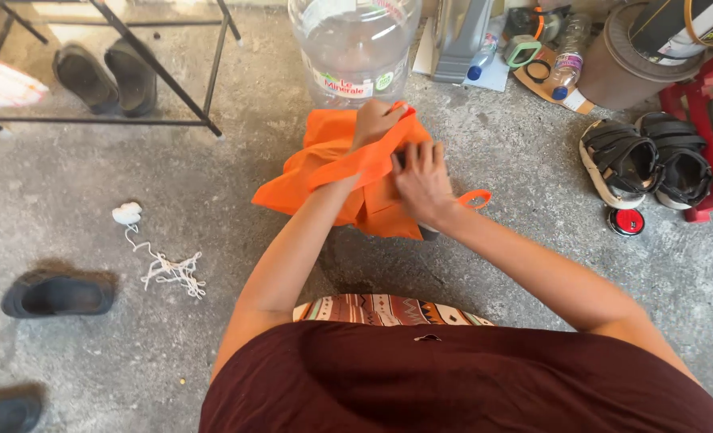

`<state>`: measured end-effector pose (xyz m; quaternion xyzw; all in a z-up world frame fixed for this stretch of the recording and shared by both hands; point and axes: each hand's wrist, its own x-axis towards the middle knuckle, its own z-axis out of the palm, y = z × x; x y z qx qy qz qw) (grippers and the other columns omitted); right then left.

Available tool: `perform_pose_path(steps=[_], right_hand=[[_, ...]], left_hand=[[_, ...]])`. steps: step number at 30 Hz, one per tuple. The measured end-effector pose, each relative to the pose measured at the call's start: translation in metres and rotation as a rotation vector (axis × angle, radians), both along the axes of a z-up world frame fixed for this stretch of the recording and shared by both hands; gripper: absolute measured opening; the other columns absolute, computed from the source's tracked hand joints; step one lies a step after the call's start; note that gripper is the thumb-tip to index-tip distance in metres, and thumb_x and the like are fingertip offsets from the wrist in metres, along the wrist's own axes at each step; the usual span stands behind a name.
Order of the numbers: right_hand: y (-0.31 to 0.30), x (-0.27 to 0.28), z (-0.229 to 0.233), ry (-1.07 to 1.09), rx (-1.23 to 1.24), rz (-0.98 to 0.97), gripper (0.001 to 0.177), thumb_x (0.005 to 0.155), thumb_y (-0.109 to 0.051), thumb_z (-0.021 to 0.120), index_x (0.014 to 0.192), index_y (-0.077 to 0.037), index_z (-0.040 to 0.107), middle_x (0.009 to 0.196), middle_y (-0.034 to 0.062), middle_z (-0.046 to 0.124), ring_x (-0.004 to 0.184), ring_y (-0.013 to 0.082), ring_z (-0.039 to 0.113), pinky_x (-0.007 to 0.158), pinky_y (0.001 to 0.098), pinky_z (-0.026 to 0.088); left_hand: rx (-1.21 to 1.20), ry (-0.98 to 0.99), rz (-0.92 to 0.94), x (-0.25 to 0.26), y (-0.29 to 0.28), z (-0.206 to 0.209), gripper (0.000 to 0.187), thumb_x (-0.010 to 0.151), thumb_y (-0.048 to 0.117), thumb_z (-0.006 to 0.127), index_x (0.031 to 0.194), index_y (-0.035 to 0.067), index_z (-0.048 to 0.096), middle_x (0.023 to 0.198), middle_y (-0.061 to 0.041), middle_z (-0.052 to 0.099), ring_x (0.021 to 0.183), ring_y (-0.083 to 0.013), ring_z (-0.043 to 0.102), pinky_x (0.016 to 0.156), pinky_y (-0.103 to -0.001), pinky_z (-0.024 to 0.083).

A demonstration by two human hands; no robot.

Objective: The person takes an orange bag from another person, places two shoes into the bag from the floor, picks up another shoe from the floor and adds it to the bag, and then picks up a black sock.

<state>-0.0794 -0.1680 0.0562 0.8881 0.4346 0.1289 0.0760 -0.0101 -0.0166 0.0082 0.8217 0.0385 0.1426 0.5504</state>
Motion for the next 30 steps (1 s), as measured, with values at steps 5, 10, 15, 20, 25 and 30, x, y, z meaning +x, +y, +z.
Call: perform_pose_path(steps=[5,10,15,20,25,30], right_hand=[[0.02,0.025,-0.023,0.012,0.294,0.099,0.061,0.057,-0.026,0.064,0.114,-0.012,0.047,0.114,0.0132,0.044,0.109,0.0365,0.035,0.09,0.0582,0.023],[-0.011,0.068,-0.011,0.551,0.972,0.348,0.057,0.073,-0.034,0.059,0.122,-0.009,0.043,0.124,0.0085,0.045,0.115,0.0288,0.044,0.099,0.0348,0.035],[-0.073,0.125,-0.012,1.044,0.785,-0.136,0.06,0.081,-0.038,0.049,0.132,-0.012,0.031,0.133,0.0107,0.033,0.12,0.0251,0.032,0.089,0.0431,0.034],[-0.114,0.149,-0.065,1.96,0.081,-0.318,0.052,0.077,-0.044,0.044,0.11,-0.004,0.052,0.093,0.0145,0.062,0.075,0.0214,0.058,0.056,0.0314,0.048],[-0.165,0.192,-0.109,1.812,0.282,-0.16,0.04,0.082,-0.033,0.059,0.097,0.004,0.055,0.067,0.007,0.044,0.052,0.0124,0.04,0.049,0.0282,0.038],[-0.145,0.203,-0.07,1.756,0.641,-0.086,0.051,0.079,-0.032,0.065,0.101,0.009,0.043,0.08,0.0145,0.036,0.071,0.0177,0.036,0.064,0.0323,0.037]], left_hand=[[0.251,-0.227,0.007,-0.012,-0.034,0.015,0.029,0.076,0.025,0.055,0.064,-0.002,0.058,0.055,-0.015,0.05,0.046,-0.017,0.046,0.045,-0.031,0.038],[-0.148,-0.234,0.09,-0.018,0.016,0.06,0.025,0.078,0.02,0.052,0.062,0.001,0.056,0.054,0.002,0.048,0.05,-0.0061,0.043,0.042,-0.025,0.034],[-0.341,-0.259,0.091,-0.027,0.049,0.099,0.026,0.081,0.015,0.058,0.06,0.001,0.054,0.056,0.005,0.045,0.051,-0.0022,0.039,0.042,-0.021,0.029],[-0.615,-0.178,0.198,-0.023,0.041,0.102,0.019,0.078,0.014,0.061,0.065,0.0,0.06,0.057,0.004,0.049,0.051,-0.0035,0.042,0.044,-0.021,0.031],[-0.547,-0.156,0.249,-0.008,0.047,0.073,0.026,0.08,0.015,0.06,0.059,0.002,0.053,0.054,0.004,0.044,0.048,-0.004,0.037,0.041,-0.022,0.027],[-0.337,-0.157,0.18,0.009,0.032,0.051,0.03,0.082,0.015,0.053,0.056,0.001,0.048,0.051,0.006,0.038,0.048,-0.0039,0.033,0.04,-0.025,0.027]])
